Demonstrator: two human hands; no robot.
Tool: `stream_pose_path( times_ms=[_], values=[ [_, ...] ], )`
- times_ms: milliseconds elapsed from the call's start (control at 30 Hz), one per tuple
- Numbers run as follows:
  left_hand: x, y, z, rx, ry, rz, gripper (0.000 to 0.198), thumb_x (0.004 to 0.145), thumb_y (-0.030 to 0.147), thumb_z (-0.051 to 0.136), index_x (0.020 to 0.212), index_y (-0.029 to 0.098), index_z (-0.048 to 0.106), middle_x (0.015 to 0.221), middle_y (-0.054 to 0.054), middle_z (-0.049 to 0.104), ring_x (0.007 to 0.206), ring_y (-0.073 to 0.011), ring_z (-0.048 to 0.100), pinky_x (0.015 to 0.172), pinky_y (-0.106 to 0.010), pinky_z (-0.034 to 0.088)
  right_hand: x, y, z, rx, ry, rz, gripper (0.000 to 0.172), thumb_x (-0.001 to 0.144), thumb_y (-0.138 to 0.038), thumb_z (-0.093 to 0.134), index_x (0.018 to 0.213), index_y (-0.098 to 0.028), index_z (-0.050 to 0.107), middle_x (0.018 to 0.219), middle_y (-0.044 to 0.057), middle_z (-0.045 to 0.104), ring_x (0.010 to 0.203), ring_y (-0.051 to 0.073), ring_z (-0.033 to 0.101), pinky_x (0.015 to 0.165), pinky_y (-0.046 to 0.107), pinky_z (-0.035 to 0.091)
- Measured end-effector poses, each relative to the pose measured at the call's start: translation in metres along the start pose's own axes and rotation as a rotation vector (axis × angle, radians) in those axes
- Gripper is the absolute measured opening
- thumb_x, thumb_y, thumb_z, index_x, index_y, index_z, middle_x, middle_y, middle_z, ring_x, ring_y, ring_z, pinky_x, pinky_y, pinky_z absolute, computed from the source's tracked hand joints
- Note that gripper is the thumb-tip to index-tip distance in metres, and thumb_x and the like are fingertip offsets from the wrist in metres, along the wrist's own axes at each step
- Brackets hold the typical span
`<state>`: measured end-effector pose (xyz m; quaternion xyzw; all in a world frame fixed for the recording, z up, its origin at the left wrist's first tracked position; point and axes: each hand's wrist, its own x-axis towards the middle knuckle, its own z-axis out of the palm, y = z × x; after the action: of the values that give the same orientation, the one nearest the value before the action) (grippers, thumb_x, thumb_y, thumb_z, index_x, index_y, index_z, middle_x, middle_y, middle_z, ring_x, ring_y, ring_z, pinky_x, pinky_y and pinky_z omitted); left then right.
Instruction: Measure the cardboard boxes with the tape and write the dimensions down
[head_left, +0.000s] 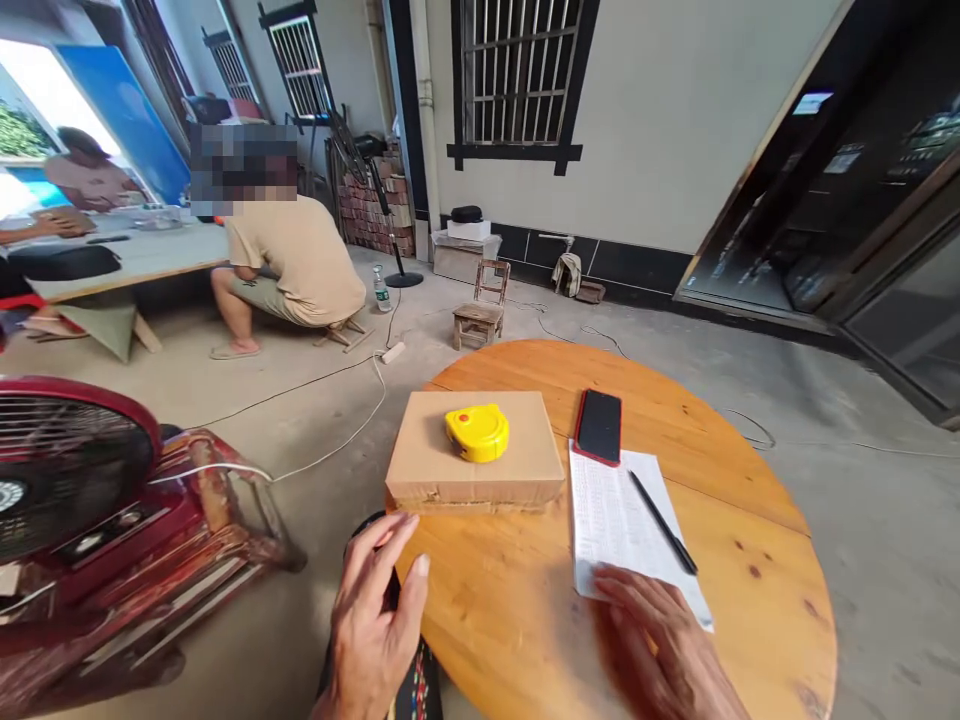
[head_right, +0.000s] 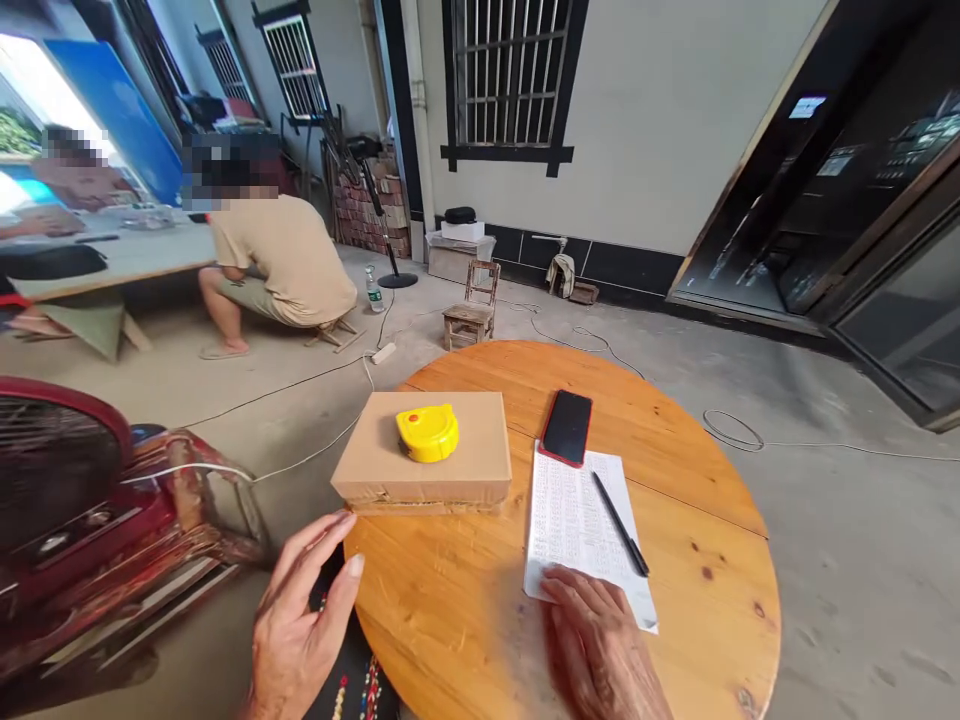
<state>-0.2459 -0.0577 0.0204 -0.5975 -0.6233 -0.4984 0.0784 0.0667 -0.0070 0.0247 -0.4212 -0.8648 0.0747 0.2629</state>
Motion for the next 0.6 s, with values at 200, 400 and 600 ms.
stream_pose_path(
  times_ms=[200, 400, 600],
  values=[
    [0.019, -0.023, -0.003, -0.068, 0.088, -0.283, 0.040, 0.089, 0.038, 0.059, 0.127, 0.025, 0.060, 0.127, -0.006, 0.057, 0.107, -0.0219, 0.060, 0.099, -0.035, 0.046, 0.007, -0.007, -0.010, 0.088, 0.002, 0.184, 0.024, 0.096, -0.028, 0.048, 0.109, -0.027, 0.069, 0.111, 0.007, 0.074, 0.099, 0.025, 0.070, 0.075, 0.040, 0.063],
    [0.036, -0.044, 0.013, -0.251, 0.015, -0.501, 0.050, 0.087, 0.049, 0.059, 0.131, 0.027, 0.056, 0.135, -0.006, 0.055, 0.106, -0.0210, 0.060, 0.092, -0.033, 0.050, 0.062, -0.031, -0.022, 0.266, 0.098, 0.321, 0.025, 0.095, -0.035, 0.049, 0.107, -0.027, 0.070, 0.130, 0.010, 0.063, 0.117, 0.028, 0.062, 0.031, 0.018, 0.045],
    [0.052, -0.036, 0.012, -0.407, -0.123, -0.740, 0.065, 0.082, 0.062, 0.057, 0.138, 0.029, 0.051, 0.123, -0.005, 0.066, 0.104, -0.0252, 0.065, 0.092, -0.038, 0.053, 0.159, -0.078, -0.018, 0.071, 0.085, 0.139, 0.047, 0.089, -0.042, 0.058, 0.128, -0.016, 0.057, 0.136, 0.018, 0.056, 0.126, 0.034, 0.051, 0.096, 0.051, 0.049]
  ],
)
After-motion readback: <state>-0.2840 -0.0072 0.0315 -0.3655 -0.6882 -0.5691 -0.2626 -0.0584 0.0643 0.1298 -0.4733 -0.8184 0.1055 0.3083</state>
